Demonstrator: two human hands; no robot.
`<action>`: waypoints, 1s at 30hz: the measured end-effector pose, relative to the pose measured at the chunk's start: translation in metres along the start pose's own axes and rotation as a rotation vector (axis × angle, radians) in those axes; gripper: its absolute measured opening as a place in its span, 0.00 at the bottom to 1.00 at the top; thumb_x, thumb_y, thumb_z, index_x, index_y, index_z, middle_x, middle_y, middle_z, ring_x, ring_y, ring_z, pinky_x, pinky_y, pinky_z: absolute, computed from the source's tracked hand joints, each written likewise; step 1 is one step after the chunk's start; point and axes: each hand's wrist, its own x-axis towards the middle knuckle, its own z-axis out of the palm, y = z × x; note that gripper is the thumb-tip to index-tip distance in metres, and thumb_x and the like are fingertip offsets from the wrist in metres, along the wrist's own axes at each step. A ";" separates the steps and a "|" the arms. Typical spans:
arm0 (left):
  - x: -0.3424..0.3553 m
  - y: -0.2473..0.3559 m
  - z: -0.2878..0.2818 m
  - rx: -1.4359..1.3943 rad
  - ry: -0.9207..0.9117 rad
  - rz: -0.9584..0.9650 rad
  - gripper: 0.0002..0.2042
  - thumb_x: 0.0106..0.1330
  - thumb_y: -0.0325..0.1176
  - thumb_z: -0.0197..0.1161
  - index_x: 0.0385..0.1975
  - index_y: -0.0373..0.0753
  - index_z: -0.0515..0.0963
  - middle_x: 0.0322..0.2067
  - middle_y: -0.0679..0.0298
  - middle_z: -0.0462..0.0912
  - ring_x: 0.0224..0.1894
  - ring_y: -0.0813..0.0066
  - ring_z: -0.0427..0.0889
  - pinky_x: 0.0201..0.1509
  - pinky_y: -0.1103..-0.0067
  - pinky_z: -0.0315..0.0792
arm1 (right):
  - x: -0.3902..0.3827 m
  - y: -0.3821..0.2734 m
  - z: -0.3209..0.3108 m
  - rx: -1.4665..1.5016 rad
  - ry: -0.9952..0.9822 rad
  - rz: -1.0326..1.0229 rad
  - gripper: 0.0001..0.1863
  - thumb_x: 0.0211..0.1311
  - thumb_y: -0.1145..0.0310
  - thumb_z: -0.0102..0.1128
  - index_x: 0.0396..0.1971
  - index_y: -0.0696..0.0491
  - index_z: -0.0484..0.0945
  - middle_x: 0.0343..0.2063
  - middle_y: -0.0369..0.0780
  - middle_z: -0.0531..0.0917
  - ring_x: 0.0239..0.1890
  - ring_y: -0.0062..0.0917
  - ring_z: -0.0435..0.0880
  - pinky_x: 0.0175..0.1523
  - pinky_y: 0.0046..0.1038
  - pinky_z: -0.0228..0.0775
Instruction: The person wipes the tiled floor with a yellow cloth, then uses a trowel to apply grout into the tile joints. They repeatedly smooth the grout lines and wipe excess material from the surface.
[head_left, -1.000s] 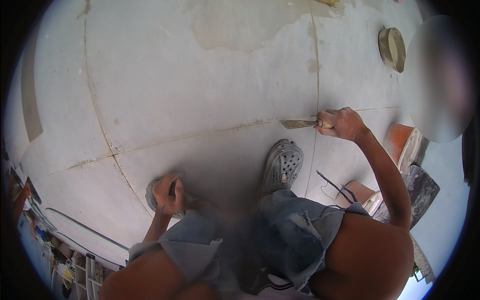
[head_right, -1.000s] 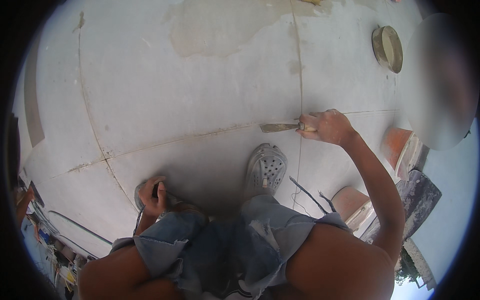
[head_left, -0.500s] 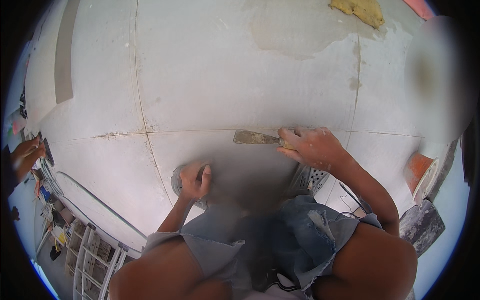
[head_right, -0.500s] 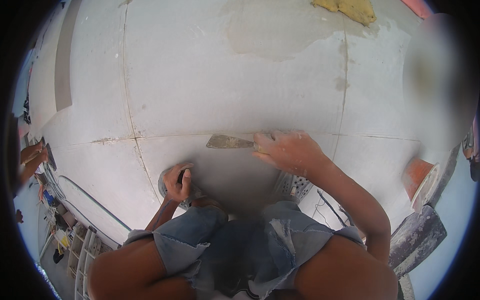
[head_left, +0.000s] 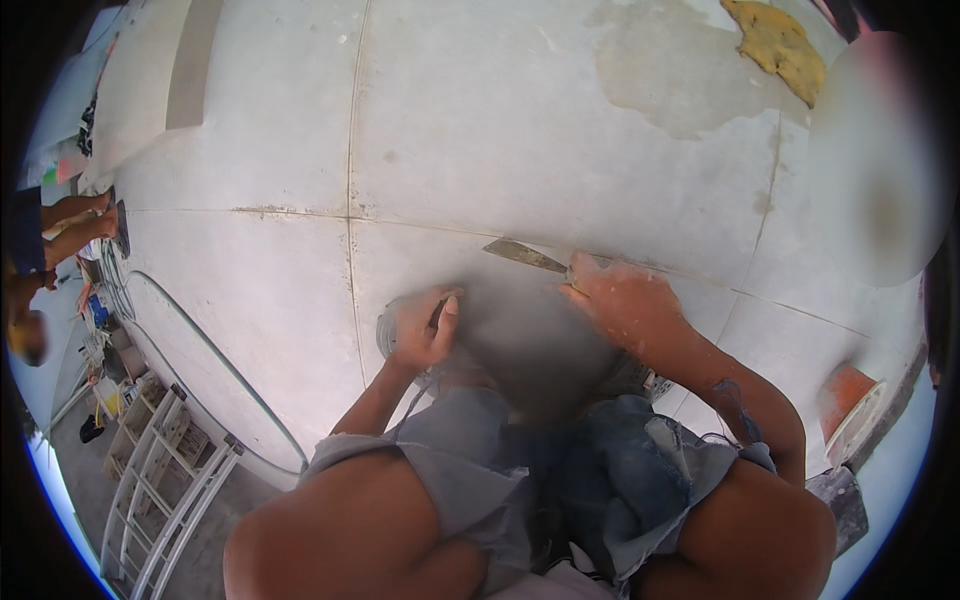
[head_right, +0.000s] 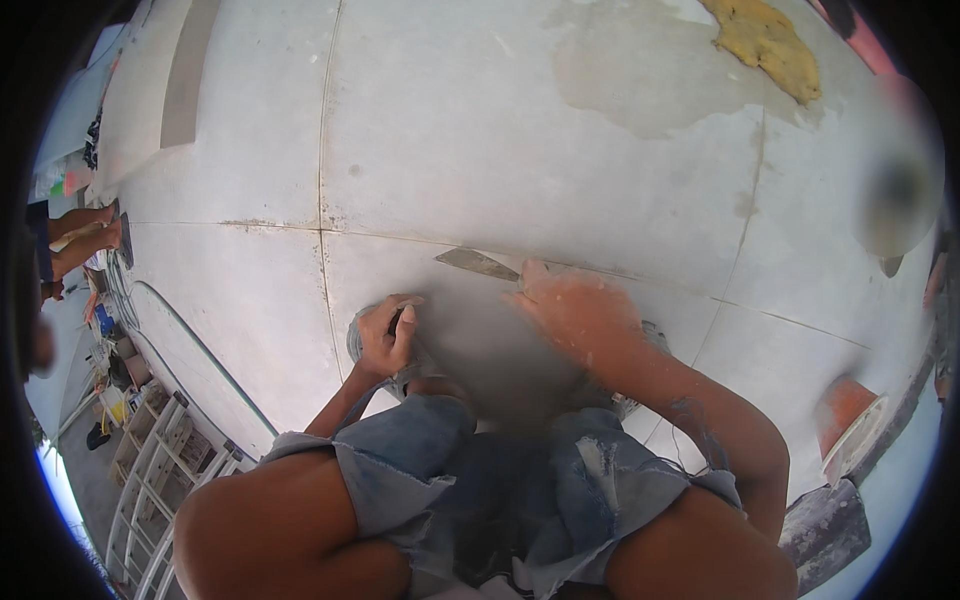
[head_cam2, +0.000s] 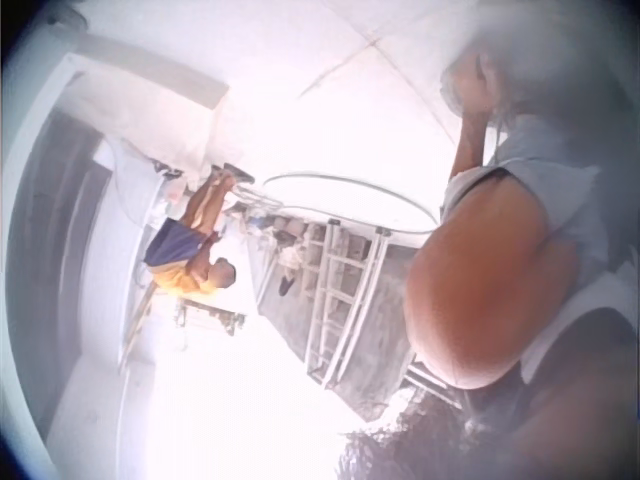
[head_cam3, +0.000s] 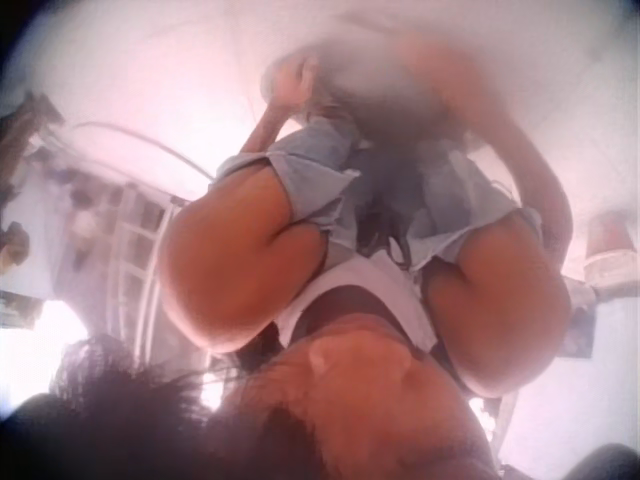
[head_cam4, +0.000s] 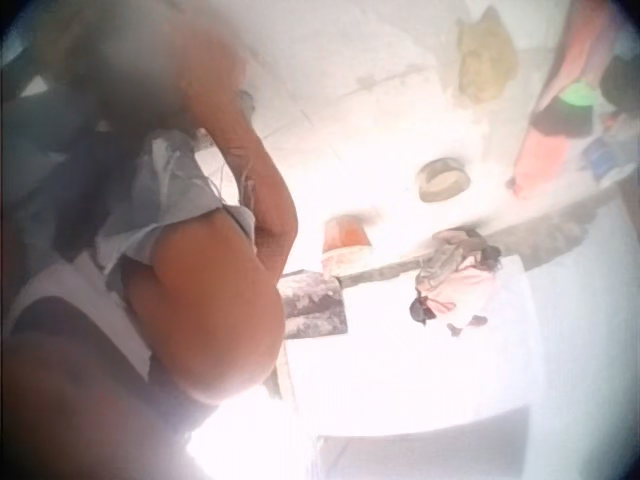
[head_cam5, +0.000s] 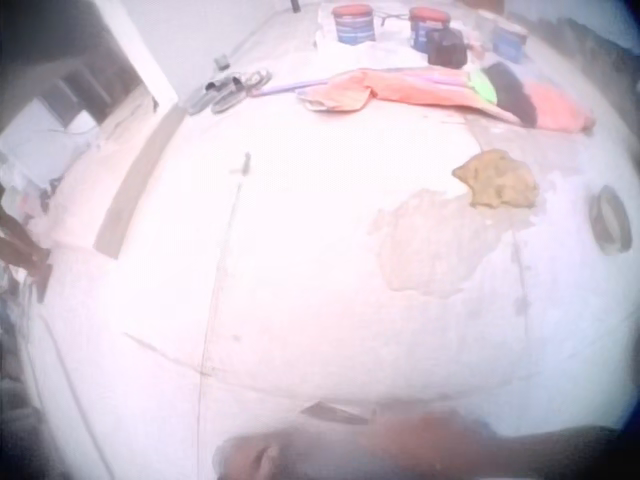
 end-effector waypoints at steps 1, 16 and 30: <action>-0.003 -0.002 0.000 -0.005 0.011 -0.003 0.13 0.77 0.37 0.59 0.45 0.32 0.85 0.25 0.57 0.83 0.26 0.63 0.83 0.34 0.71 0.75 | -0.016 0.018 -0.009 -0.056 -0.033 0.027 0.22 0.75 0.44 0.58 0.49 0.48 0.77 0.21 0.45 0.85 0.28 0.42 0.89 0.34 0.42 0.83; 0.020 0.023 0.013 -0.094 -0.040 -0.024 0.17 0.79 0.38 0.58 0.40 0.30 0.86 0.28 0.55 0.87 0.28 0.68 0.84 0.36 0.73 0.78 | -0.093 0.095 -0.067 0.802 0.184 0.424 0.24 0.71 0.63 0.63 0.63 0.51 0.71 0.30 0.49 0.83 0.32 0.40 0.85 0.42 0.39 0.76; 0.037 0.041 0.071 -0.802 -0.213 -0.471 0.21 0.82 0.48 0.50 0.53 0.31 0.73 0.49 0.45 0.86 0.44 0.62 0.87 0.48 0.68 0.81 | -0.041 -0.001 0.027 1.068 0.096 -0.067 0.33 0.77 0.55 0.57 0.76 0.51 0.61 0.44 0.52 0.88 0.51 0.49 0.87 0.58 0.49 0.76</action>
